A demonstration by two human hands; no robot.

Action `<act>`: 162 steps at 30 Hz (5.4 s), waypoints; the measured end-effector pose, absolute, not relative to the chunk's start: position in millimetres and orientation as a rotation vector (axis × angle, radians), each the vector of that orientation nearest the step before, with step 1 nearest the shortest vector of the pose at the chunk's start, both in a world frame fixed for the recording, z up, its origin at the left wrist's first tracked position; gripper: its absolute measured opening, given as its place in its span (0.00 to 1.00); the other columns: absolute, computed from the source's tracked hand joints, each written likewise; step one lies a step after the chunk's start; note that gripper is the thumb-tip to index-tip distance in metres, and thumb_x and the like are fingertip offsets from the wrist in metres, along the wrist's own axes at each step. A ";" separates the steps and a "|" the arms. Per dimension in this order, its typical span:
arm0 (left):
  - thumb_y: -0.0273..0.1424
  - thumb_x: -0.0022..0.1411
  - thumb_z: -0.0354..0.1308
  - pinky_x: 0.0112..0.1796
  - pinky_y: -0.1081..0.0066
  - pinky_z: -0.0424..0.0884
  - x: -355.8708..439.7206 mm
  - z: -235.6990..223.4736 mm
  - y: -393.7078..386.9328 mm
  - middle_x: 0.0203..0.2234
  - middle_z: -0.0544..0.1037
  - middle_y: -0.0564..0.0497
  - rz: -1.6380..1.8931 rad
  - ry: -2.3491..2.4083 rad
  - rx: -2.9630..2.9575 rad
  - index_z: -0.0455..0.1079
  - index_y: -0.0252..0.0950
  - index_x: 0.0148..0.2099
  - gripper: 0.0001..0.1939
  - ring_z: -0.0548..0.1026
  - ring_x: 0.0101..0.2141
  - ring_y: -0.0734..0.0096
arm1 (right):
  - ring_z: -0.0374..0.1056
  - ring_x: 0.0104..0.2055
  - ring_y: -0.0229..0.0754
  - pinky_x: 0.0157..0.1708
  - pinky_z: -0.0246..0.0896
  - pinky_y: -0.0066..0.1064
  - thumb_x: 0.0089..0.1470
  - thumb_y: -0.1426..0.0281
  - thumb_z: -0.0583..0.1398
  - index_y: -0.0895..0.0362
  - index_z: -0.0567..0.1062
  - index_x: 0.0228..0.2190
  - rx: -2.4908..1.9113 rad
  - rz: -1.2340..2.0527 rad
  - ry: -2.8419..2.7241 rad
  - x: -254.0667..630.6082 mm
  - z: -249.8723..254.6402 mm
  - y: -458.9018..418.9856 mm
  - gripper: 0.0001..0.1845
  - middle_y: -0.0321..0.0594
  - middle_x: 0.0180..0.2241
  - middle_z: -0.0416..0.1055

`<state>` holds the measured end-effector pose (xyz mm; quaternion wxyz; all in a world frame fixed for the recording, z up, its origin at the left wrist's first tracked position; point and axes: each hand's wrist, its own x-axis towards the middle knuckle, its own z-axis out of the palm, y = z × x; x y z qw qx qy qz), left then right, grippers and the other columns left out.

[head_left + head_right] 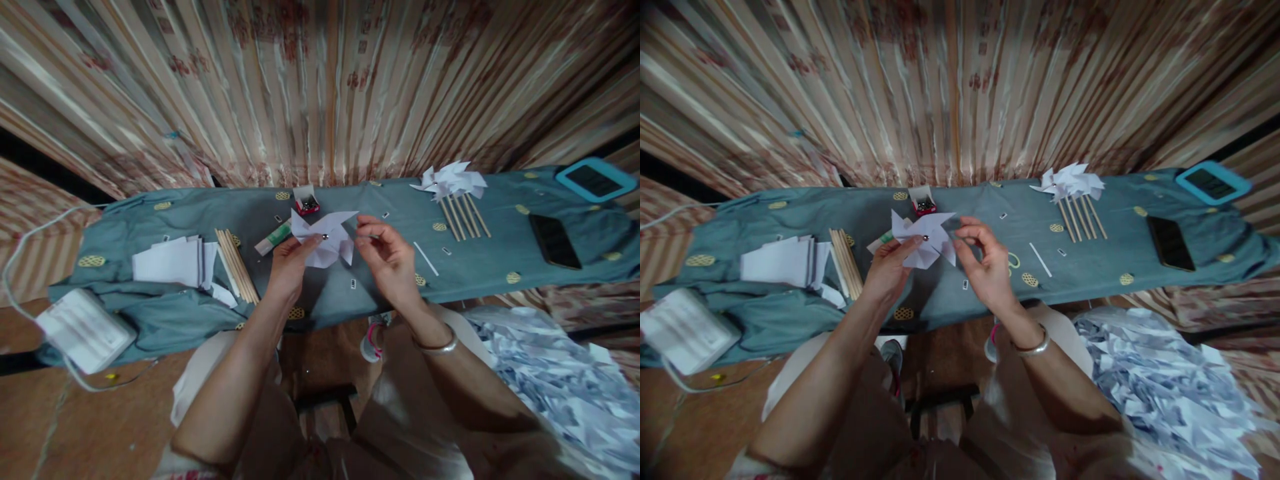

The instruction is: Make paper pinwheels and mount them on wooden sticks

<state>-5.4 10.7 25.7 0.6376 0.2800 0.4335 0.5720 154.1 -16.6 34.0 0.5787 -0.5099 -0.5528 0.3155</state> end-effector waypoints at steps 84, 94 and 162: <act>0.28 0.50 0.63 0.27 0.72 0.59 -21.9 19.4 13.1 0.16 0.69 0.57 1.222 1.443 1.635 0.68 0.36 0.19 0.11 0.65 0.22 0.74 | 0.43 0.72 0.57 0.64 0.48 0.61 0.55 0.74 0.57 0.54 0.74 0.34 -1.290 0.031 -2.003 142.1 22.6 -17.5 0.06 0.43 0.66 0.57; 0.37 0.37 0.74 0.31 0.71 0.71 -20.2 20.8 19.4 0.25 0.81 0.53 1.407 1.065 0.729 0.78 0.36 0.28 0.15 0.76 0.26 0.72 | 0.53 0.67 0.59 0.59 0.57 0.56 0.51 0.72 0.59 0.59 0.75 0.30 -1.512 -0.013 -2.126 158.5 -27.8 5.4 0.04 0.56 0.60 0.67; 0.32 0.37 0.75 0.32 0.73 0.71 2.8 15.0 10.9 0.25 0.82 0.54 1.370 0.922 0.657 0.79 0.37 0.28 0.12 0.76 0.26 0.74 | 0.53 0.69 0.53 0.68 0.45 0.55 0.53 0.69 0.64 0.53 0.76 0.28 -1.295 0.434 -1.651 143.3 14.1 -0.2 0.03 0.41 0.60 0.67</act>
